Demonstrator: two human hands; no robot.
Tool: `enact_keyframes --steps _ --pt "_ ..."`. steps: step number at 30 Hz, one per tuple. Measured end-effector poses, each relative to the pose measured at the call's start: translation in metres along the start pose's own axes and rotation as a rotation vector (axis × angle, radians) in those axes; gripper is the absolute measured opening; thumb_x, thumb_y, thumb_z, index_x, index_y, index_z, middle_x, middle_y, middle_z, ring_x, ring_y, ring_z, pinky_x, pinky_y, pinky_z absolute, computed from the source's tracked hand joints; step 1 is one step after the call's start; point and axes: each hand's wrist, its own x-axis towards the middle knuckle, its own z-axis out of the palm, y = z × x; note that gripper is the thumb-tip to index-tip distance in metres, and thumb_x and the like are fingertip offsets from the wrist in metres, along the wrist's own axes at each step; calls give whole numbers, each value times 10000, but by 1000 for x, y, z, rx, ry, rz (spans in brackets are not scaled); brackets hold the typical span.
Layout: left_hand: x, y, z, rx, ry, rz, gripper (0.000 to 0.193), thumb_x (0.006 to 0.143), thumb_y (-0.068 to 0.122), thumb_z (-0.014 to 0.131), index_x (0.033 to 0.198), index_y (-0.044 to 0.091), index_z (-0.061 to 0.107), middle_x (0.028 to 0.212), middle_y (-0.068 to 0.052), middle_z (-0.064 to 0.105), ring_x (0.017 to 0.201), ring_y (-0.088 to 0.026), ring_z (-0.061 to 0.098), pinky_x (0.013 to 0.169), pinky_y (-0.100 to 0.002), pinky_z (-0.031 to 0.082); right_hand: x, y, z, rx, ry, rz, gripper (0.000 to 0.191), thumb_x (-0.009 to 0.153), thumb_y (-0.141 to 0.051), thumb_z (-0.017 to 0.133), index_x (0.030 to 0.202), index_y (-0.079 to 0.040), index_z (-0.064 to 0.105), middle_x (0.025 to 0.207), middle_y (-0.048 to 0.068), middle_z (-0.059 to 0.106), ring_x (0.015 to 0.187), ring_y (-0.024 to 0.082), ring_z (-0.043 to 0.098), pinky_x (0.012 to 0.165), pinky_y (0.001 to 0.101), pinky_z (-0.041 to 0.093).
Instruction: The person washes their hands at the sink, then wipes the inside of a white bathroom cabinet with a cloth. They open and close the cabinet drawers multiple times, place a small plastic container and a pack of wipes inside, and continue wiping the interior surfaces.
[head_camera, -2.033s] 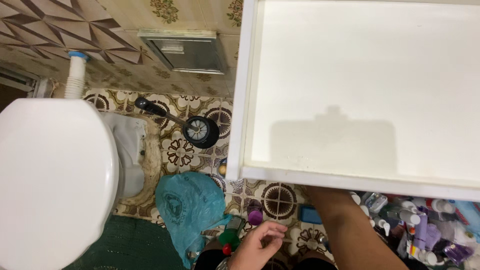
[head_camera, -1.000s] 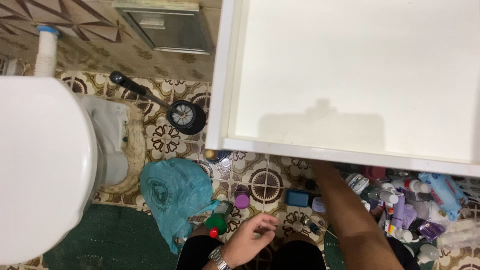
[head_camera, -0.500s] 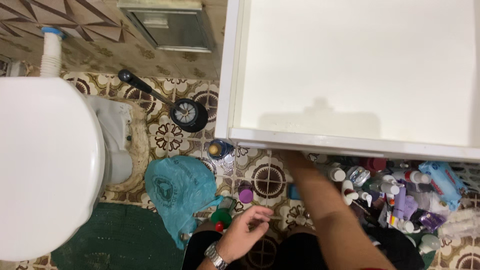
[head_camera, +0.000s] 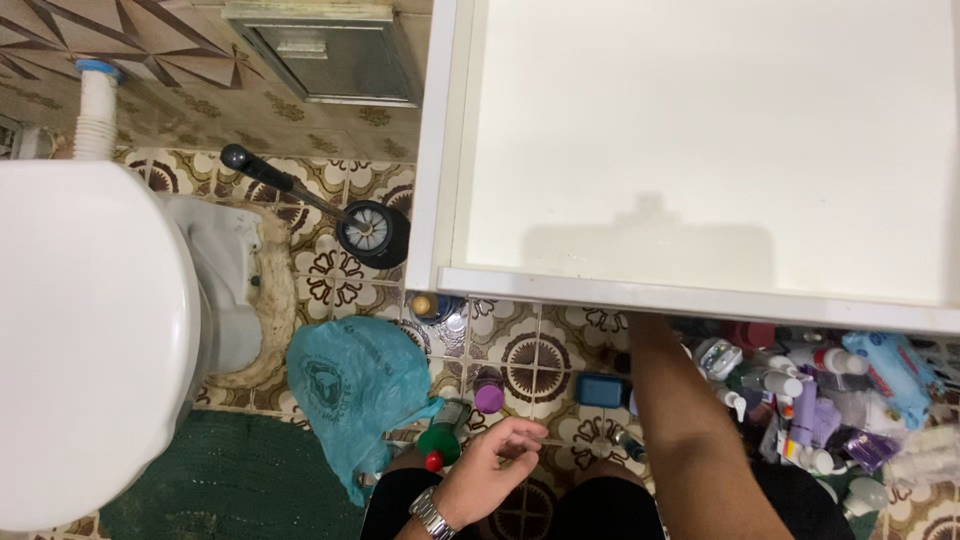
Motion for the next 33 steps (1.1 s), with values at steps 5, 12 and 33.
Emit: enact_keyframes --steps 5,12,33 --pt "8 -18 -11 -77 -9 31 311 962 129 663 1268 86 627 1138 -19 707 1097 -123 682 933 -316 550 35 -42 -11 -15 48 -4 403 827 -143 657 1209 -17 694 1142 229 700 1089 396 652 989 463 508" --pt "0 -54 -27 -155 -69 -67 360 963 155 658 1314 90 609 1160 -60 693 1144 -123 654 906 -343 506 77 -120 -36 -21 25 -40 406 823 -138 651 1208 -17 695 1134 226 702 1080 392 657 983 461 511" --pt "-11 -9 -41 -109 21 8 314 939 89 668 1249 73 629 1146 -57 724 993 -90 686 859 -275 549 -27 -149 53 16 -162 -693 414 811 -124 631 1205 -17 697 1108 217 711 1052 380 671 964 456 521"
